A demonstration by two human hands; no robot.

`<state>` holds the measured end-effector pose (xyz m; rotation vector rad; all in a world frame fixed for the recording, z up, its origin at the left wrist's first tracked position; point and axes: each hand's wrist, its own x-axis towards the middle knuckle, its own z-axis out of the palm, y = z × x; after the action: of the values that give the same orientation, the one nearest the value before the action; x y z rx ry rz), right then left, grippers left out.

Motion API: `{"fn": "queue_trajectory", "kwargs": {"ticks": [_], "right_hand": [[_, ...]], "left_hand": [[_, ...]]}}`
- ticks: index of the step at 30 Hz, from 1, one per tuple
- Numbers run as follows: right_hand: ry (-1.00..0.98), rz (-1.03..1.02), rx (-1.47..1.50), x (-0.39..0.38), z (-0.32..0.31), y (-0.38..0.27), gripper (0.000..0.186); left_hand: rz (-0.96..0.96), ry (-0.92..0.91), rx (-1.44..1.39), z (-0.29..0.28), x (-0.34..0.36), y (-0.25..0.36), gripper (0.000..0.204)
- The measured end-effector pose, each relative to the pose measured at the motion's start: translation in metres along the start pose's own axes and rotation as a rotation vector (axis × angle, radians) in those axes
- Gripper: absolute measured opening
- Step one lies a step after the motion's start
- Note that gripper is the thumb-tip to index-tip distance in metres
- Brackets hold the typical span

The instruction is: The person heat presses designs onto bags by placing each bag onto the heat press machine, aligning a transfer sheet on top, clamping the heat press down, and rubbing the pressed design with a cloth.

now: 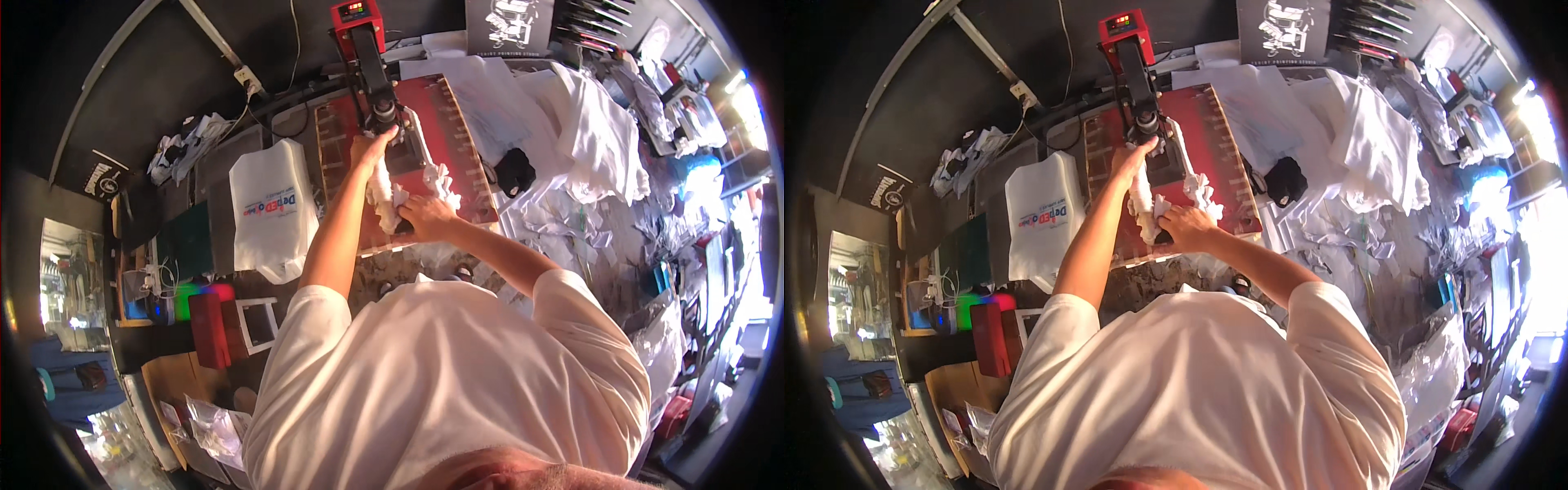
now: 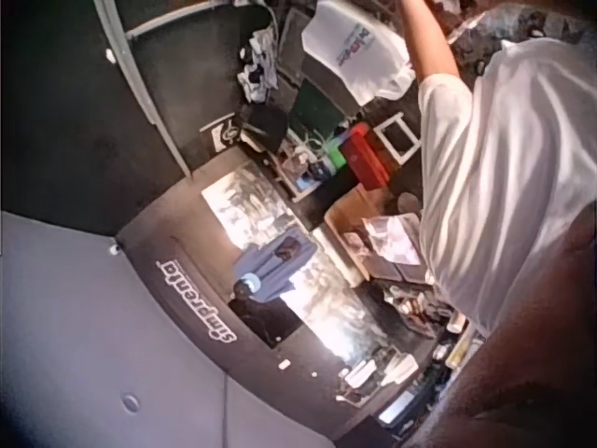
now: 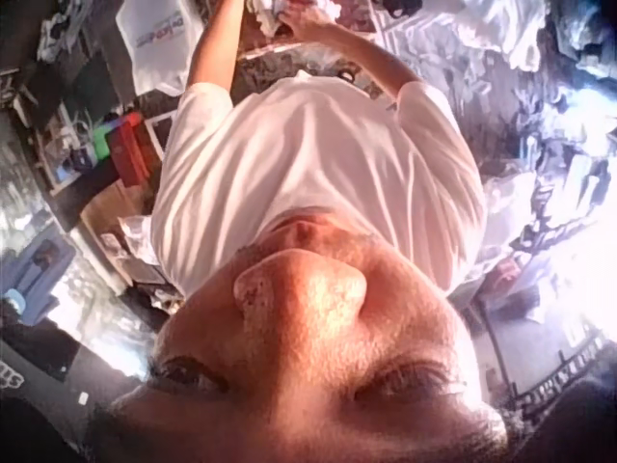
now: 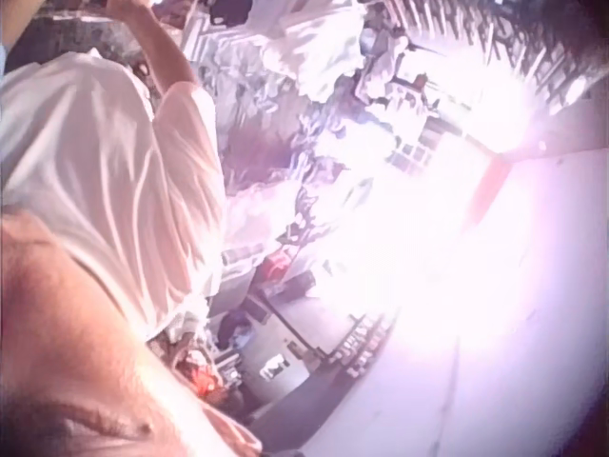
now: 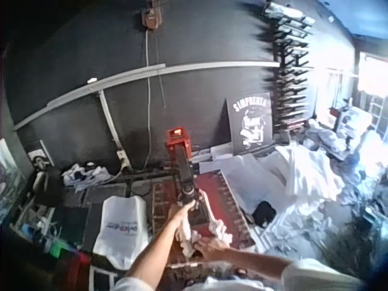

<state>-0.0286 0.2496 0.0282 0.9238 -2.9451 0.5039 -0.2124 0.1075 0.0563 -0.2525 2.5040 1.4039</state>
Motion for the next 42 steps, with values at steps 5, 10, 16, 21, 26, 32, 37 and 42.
{"fn": "queue_trajectory", "kwargs": {"ticks": [5,10,16,21,26,32,37,42], "right_hand": [[-0.113,0.111,-0.043,0.03,0.022,-0.019,0.07],[0.225,0.029,-0.043,-0.003,-0.08,-0.06,0.068],[0.338,-0.001,0.236,-0.007,-0.109,-0.066,0.047],[0.843,0.401,1.109,-0.041,-0.159,-0.001,0.016],[0.841,0.715,0.245,-0.107,-0.079,0.229,0.038],[0.095,1.066,-0.055,-0.118,0.035,0.243,0.106],[0.209,1.231,0.148,-0.106,0.051,0.264,0.085],[0.78,1.243,0.528,-0.17,0.081,0.341,0.035]], "left_hand": [[0.024,-0.135,-0.31,-0.018,0.027,-0.036,0.087],[0.268,-0.171,0.371,-0.036,0.047,0.02,0.085],[0.281,-0.089,0.012,-0.058,0.017,0.003,0.054],[0.133,-0.183,-0.488,-0.075,-0.083,-0.015,0.048],[0.095,-0.793,-0.316,-0.111,-0.211,-0.051,0.037],[-0.136,-0.915,-0.275,-0.064,-0.266,-0.099,0.034],[-0.087,-0.827,-0.009,-0.016,-0.277,-0.079,0.04],[-0.018,-0.871,0.083,0.007,-0.268,-0.07,0.038]]}}
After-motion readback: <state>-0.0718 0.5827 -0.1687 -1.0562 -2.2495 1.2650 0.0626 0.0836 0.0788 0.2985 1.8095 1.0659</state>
